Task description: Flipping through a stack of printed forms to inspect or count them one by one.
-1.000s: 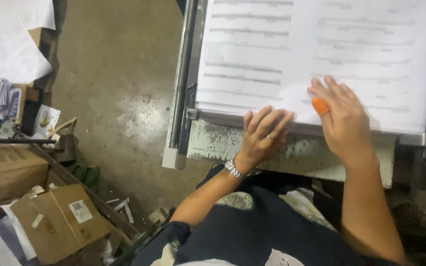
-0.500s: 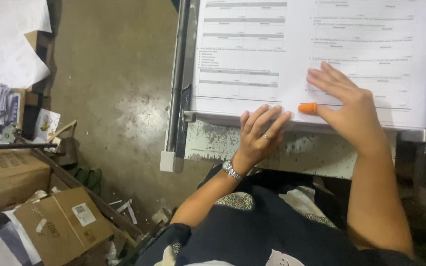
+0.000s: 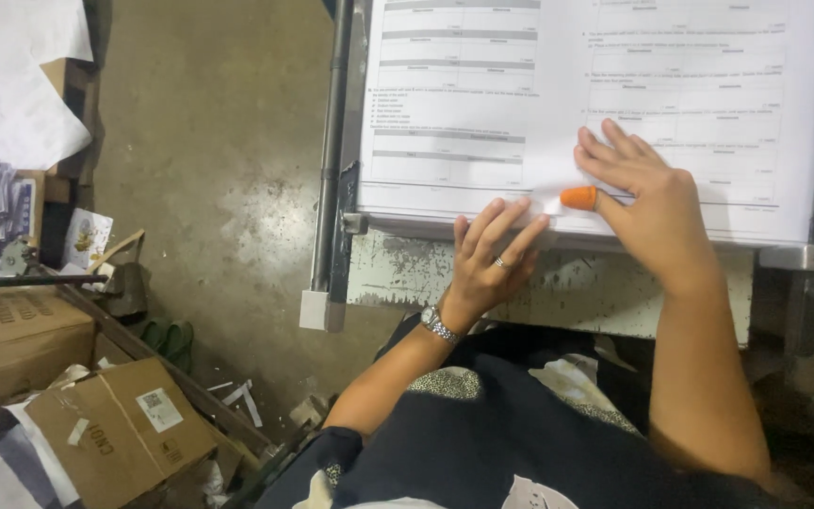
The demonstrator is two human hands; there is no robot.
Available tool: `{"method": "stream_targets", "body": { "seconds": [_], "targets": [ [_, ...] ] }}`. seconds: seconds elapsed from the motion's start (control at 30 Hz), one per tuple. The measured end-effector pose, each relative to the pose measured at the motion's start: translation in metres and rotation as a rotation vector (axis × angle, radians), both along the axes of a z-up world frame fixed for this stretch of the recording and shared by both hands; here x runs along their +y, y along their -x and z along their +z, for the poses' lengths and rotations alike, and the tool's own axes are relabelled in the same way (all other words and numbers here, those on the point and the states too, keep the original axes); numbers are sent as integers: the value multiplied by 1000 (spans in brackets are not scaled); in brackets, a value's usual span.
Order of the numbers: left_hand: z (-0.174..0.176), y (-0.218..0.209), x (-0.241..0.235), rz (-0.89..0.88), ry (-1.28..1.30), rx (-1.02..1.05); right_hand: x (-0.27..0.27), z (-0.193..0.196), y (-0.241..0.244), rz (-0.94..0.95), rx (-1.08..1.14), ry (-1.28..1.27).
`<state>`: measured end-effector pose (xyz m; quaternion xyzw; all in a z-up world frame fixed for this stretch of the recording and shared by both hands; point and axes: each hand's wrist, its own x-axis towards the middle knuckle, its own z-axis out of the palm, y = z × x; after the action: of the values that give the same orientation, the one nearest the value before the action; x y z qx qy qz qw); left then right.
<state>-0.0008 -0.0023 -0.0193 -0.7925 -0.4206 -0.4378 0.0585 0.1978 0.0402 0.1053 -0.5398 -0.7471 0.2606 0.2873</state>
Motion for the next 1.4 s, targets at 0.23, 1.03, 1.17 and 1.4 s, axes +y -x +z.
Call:
{"method": "stream_targets", "body": {
  "seconds": [0.23, 1.03, 1.17, 1.4],
  "targets": [
    [-5, -5, 2, 34, -5, -49, -2, 14, 0, -41, 122, 128],
    [-6, -7, 2, 51, -10, -14, 18, 7, -11, 116, 17, -47],
    [-4, -9, 2, 57, -20, -45, 16, 15, -9, 122, 86, 139],
    [-12, -3, 3, 9, -36, -41, 18, 14, 0, 54, -71, 145]
  ]
}}
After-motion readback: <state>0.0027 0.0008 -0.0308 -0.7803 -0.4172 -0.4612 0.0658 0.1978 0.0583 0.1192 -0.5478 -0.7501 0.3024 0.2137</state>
